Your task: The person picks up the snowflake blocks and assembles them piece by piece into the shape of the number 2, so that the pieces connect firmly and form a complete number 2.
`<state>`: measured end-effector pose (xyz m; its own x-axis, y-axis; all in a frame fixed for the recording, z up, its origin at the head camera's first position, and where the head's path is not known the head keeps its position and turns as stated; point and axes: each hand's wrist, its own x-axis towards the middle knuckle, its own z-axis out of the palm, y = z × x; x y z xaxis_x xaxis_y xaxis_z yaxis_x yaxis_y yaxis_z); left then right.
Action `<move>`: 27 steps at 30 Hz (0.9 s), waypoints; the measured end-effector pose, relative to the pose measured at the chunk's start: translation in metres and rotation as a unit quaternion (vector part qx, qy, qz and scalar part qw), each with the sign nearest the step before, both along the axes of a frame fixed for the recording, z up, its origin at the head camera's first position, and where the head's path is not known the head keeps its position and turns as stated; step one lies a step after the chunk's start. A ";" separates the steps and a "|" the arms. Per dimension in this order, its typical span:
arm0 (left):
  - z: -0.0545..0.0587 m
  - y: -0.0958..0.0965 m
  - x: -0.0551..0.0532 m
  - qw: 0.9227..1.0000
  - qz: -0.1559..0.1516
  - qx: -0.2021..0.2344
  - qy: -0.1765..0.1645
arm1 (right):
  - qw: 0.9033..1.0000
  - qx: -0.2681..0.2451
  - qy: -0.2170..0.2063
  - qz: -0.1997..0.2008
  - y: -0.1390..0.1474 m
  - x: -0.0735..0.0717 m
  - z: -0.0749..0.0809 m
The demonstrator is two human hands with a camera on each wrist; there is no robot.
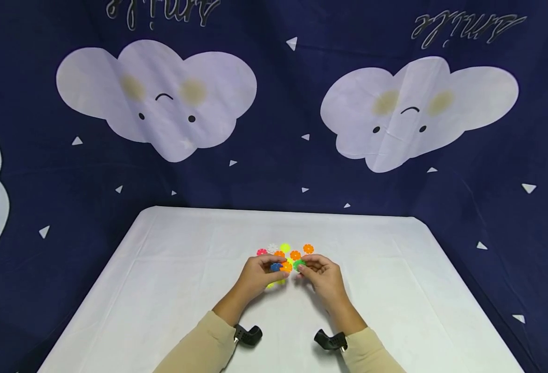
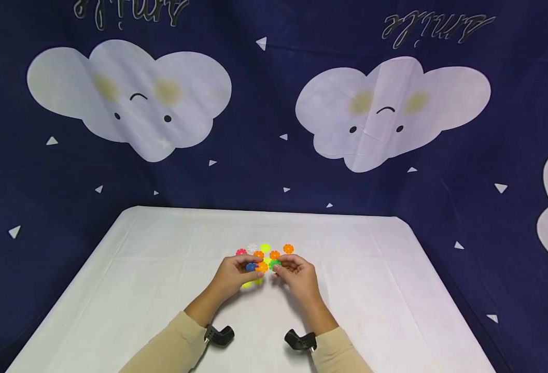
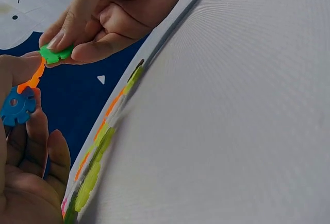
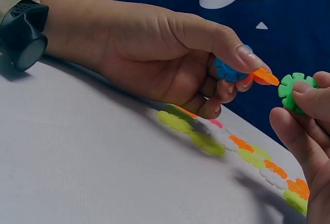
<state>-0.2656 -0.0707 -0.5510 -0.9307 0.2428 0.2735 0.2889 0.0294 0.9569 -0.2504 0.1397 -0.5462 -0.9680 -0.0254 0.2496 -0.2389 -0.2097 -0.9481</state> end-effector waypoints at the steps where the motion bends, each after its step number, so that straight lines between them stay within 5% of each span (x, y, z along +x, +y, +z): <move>1: 0.001 0.000 0.000 1.000 0.002 -0.003 0.001 | 1.000 -0.005 0.002 0.004 0.000 0.000 0.000; 12: 0.002 0.001 0.001 1.000 -0.014 -0.002 -0.007 | 0.998 -0.041 0.013 0.037 -0.002 0.003 -0.001; 27: 0.002 -0.002 0.003 0.999 -0.020 0.002 -0.029 | 0.999 -0.004 0.006 0.040 -0.002 0.006 0.000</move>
